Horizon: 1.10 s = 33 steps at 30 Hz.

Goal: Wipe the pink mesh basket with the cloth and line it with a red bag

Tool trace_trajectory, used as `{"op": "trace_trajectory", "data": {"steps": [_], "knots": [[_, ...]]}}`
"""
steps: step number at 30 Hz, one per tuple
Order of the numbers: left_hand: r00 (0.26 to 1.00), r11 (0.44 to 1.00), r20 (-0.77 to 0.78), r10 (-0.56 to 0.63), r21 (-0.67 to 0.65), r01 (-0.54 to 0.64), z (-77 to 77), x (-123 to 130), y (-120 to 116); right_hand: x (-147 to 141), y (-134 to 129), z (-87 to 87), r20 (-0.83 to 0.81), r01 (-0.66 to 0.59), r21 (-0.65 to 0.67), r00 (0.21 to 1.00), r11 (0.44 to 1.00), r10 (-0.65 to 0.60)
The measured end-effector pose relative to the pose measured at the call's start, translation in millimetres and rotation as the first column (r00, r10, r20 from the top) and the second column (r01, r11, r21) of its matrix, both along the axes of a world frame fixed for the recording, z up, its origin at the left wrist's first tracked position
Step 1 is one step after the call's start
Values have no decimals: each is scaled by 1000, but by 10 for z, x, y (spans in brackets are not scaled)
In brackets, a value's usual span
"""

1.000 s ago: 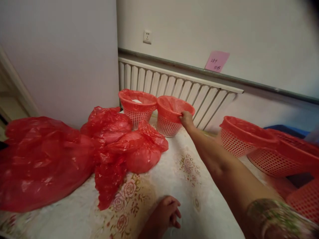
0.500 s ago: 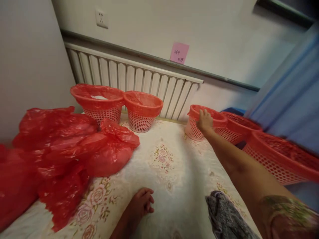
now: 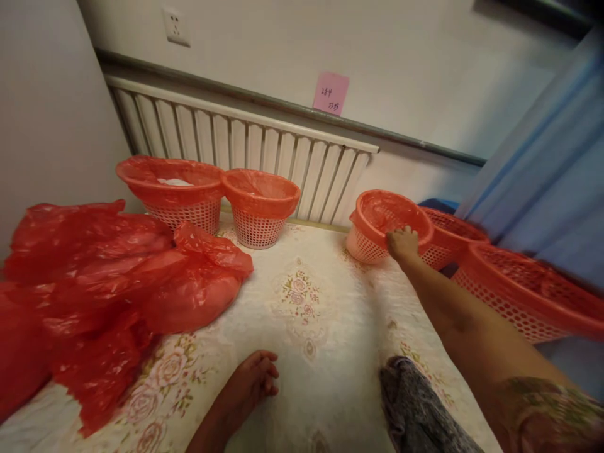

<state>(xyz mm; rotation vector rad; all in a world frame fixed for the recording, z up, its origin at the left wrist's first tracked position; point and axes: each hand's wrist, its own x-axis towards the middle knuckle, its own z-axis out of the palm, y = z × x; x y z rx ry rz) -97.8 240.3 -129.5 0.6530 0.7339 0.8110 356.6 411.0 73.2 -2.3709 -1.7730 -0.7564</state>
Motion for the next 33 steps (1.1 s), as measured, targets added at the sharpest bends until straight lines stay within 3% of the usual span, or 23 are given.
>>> {"op": "trace_trajectory", "data": {"steps": [5,10,12,15,17,20,23,26,33], "knots": [[1000,999,-1,-19,29,19,-23,-33,-3,-269,-386,24,4,-105,41,994,994,105],[994,997,80,69,41,-72,-70,-68,-28,-700,-1243,232,51,-278,112,960,954,274],[981,986,110,158,40,-164,-91,-70,-77,-908,-1687,275,69,-378,118,926,918,372],[967,969,81,241,42,-245,-44,-72,-222,-1178,-2329,262,98,-586,180,810,790,578],[971,970,21,239,32,-240,82,-71,-367,-1303,-2686,220,91,-664,228,742,712,664],[968,968,4,250,16,-250,409,-50,-633,-1421,-3093,153,52,-734,239,664,636,746],[959,959,83,271,65,-277,781,1,-911,-1506,-3375,103,10,-782,216,601,585,799],[960,966,134,246,49,-255,1054,63,-1163,-1567,-3571,70,-14,-809,189,564,556,826],[942,976,256,217,-40,-214,1322,161,-1554,-1555,-3812,80,-20,-843,142,521,518,853]]}}
